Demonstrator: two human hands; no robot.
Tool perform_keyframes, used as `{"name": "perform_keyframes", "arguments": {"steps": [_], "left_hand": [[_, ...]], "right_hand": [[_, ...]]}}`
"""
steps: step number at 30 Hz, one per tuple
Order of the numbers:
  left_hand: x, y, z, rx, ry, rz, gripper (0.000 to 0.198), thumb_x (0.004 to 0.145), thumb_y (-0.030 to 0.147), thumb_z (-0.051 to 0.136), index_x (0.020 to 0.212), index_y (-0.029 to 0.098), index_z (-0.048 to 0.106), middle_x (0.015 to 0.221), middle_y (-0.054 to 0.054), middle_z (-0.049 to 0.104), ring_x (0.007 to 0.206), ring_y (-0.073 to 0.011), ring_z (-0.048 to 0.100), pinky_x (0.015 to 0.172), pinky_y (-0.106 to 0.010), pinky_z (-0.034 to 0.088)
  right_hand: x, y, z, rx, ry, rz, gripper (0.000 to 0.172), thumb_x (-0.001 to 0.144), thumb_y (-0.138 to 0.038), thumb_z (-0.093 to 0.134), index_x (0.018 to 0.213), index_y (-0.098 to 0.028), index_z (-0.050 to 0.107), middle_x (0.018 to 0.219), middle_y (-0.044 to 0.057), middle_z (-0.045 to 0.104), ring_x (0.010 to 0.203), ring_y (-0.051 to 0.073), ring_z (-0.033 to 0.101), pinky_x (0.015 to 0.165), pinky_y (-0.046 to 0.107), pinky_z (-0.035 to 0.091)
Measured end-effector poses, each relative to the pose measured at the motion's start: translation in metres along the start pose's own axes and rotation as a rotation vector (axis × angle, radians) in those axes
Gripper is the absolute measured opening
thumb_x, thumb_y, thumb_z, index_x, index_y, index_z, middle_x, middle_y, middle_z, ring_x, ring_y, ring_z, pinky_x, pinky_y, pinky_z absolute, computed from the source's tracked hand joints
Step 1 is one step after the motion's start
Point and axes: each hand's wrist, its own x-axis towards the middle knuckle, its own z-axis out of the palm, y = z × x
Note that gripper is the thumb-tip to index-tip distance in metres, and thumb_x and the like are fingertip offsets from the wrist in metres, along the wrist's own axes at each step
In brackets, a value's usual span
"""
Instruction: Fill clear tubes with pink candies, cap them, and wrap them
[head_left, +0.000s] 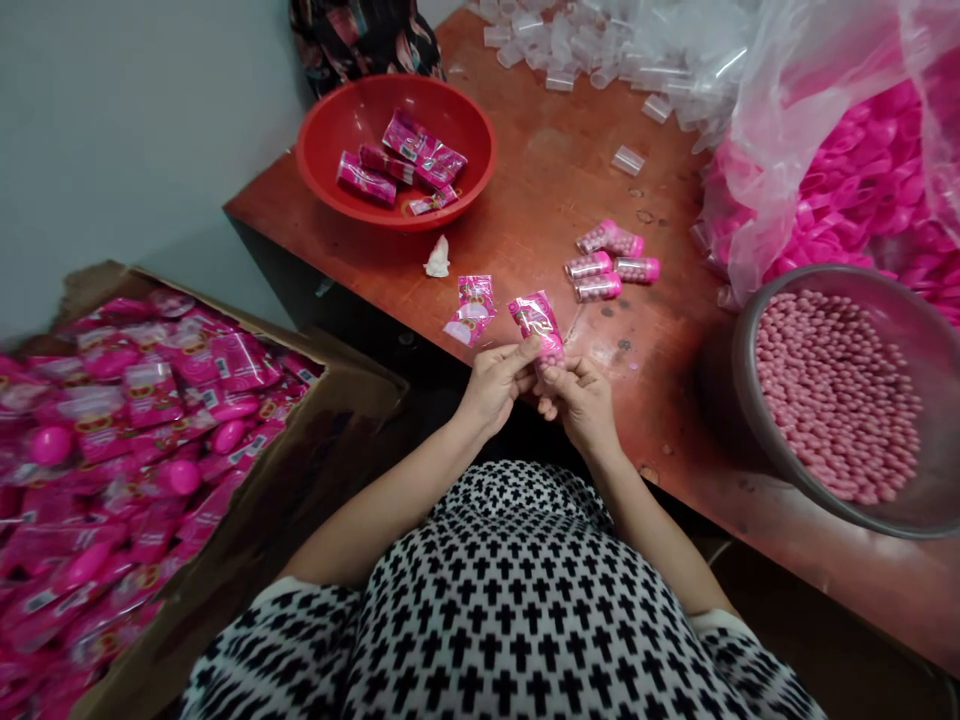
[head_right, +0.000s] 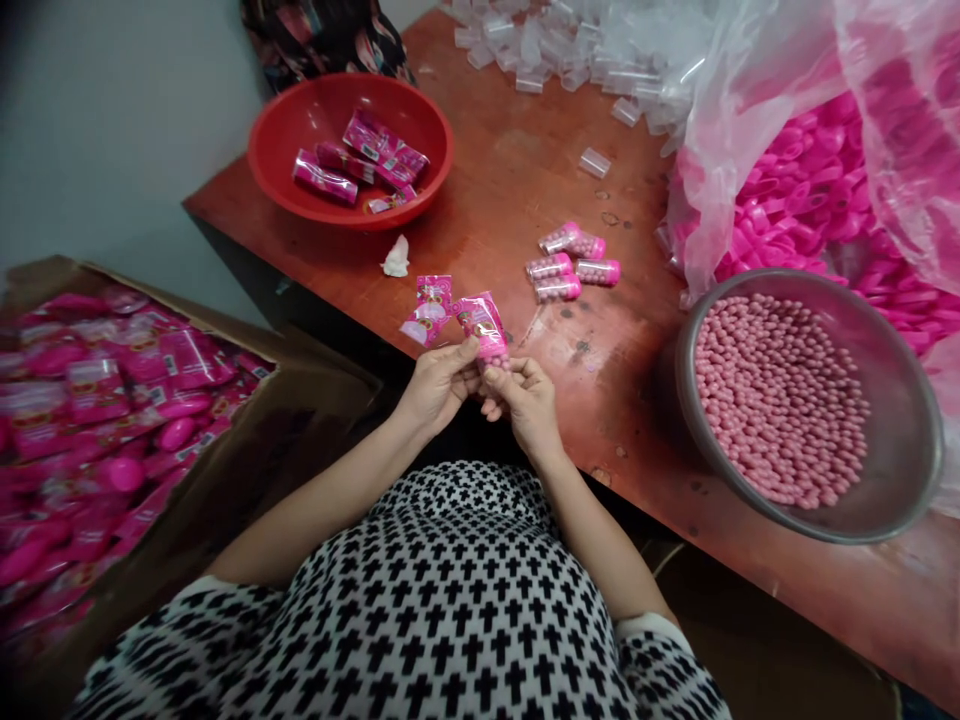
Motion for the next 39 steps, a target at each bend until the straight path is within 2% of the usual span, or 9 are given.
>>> {"name": "perform_keyframes", "arguments": {"steps": [3, 8, 14, 18, 25, 27, 33, 35, 39], "left_hand": [[0.002, 0.000, 0.000, -0.033, 0.048, 0.001, 0.042, 0.060, 0.048, 0.081, 0.066, 0.010, 0.063, 0.061, -0.003, 0.063, 0.053, -0.0107, 0.059, 0.052, -0.022, 0.047], [0.006, -0.003, -0.002, 0.007, 0.100, 0.031, 0.040, 0.051, 0.039, 0.087, 0.055, 0.011, 0.059, 0.052, 0.001, 0.058, 0.045, -0.0081, 0.054, 0.048, -0.020, 0.045], [0.004, -0.005, -0.004, 0.101, 0.070, 0.056, 0.033, 0.058, 0.037, 0.084, 0.060, 0.011, 0.064, 0.054, -0.001, 0.061, 0.044, -0.0094, 0.054, 0.043, -0.021, 0.041], [-0.001, -0.008, -0.004, 0.144, 0.061, 0.038, 0.031, 0.061, 0.037, 0.082, 0.061, 0.010, 0.065, 0.053, -0.002, 0.060, 0.043, -0.0084, 0.052, 0.042, -0.020, 0.040], [0.005, -0.009, -0.008, 0.015, 0.131, -0.008, 0.041, 0.052, 0.041, 0.086, 0.059, 0.010, 0.059, 0.056, -0.001, 0.060, 0.050, -0.0105, 0.057, 0.051, -0.023, 0.048], [0.006, -0.010, -0.009, 0.031, 0.093, -0.010, 0.040, 0.053, 0.039, 0.086, 0.058, 0.010, 0.060, 0.055, -0.002, 0.060, 0.051, -0.0111, 0.057, 0.050, -0.023, 0.048], [0.001, -0.008, -0.015, 0.146, -0.066, -0.050, 0.033, 0.063, 0.038, 0.080, 0.060, 0.008, 0.065, 0.049, -0.002, 0.057, 0.041, -0.0084, 0.049, 0.041, -0.021, 0.038], [-0.001, -0.007, -0.015, 0.178, -0.027, -0.025, 0.033, 0.062, 0.037, 0.081, 0.060, 0.008, 0.066, 0.050, -0.003, 0.059, 0.040, -0.0078, 0.048, 0.041, -0.021, 0.038], [-0.002, -0.010, -0.011, 0.174, 0.086, 0.042, 0.032, 0.057, 0.037, 0.083, 0.063, 0.009, 0.067, 0.060, -0.005, 0.066, 0.049, -0.0124, 0.058, 0.048, -0.024, 0.047]], "right_hand": [[-0.002, 0.002, -0.001, -0.122, -0.003, -0.067, 0.034, 0.070, -0.039, 0.075, 0.086, -0.019, 0.052, 0.060, -0.005, 0.066, 0.041, 0.008, 0.057, 0.036, 0.016, 0.046], [-0.006, 0.006, -0.001, -0.281, 0.072, -0.161, 0.033, 0.072, -0.039, 0.074, 0.088, -0.019, 0.053, 0.064, -0.007, 0.064, 0.044, 0.006, 0.057, 0.040, 0.016, 0.049], [-0.001, 0.003, 0.002, -0.028, -0.011, -0.011, 0.034, 0.068, -0.041, 0.076, 0.079, -0.018, 0.053, 0.058, -0.004, 0.065, 0.038, 0.007, 0.054, 0.032, 0.015, 0.042], [0.001, 0.006, 0.001, 0.048, -0.001, 0.035, 0.037, 0.065, -0.042, 0.077, 0.075, -0.018, 0.050, 0.057, -0.004, 0.065, 0.035, 0.006, 0.052, 0.029, 0.014, 0.037], [-0.006, 0.013, -0.004, -0.286, 0.049, -0.137, 0.035, 0.068, -0.038, 0.077, 0.085, -0.018, 0.054, 0.062, -0.007, 0.064, 0.042, 0.006, 0.055, 0.037, 0.015, 0.047], [-0.006, 0.012, -0.005, -0.278, 0.036, -0.128, 0.035, 0.067, -0.038, 0.078, 0.083, -0.019, 0.054, 0.062, -0.007, 0.064, 0.041, 0.006, 0.056, 0.036, 0.015, 0.047], [-0.006, 0.011, -0.001, 0.002, -0.052, 0.044, 0.037, 0.065, -0.042, 0.078, 0.076, -0.018, 0.051, 0.058, -0.003, 0.067, 0.036, 0.007, 0.055, 0.029, 0.014, 0.040], [-0.006, 0.012, 0.001, 0.002, -0.036, 0.029, 0.037, 0.065, -0.042, 0.077, 0.077, -0.018, 0.051, 0.058, -0.003, 0.067, 0.036, 0.007, 0.055, 0.030, 0.014, 0.041], [-0.009, 0.011, 0.002, -0.193, 0.048, -0.122, 0.034, 0.068, -0.037, 0.077, 0.084, -0.018, 0.054, 0.058, -0.007, 0.063, 0.041, 0.007, 0.057, 0.037, 0.015, 0.048]]}}
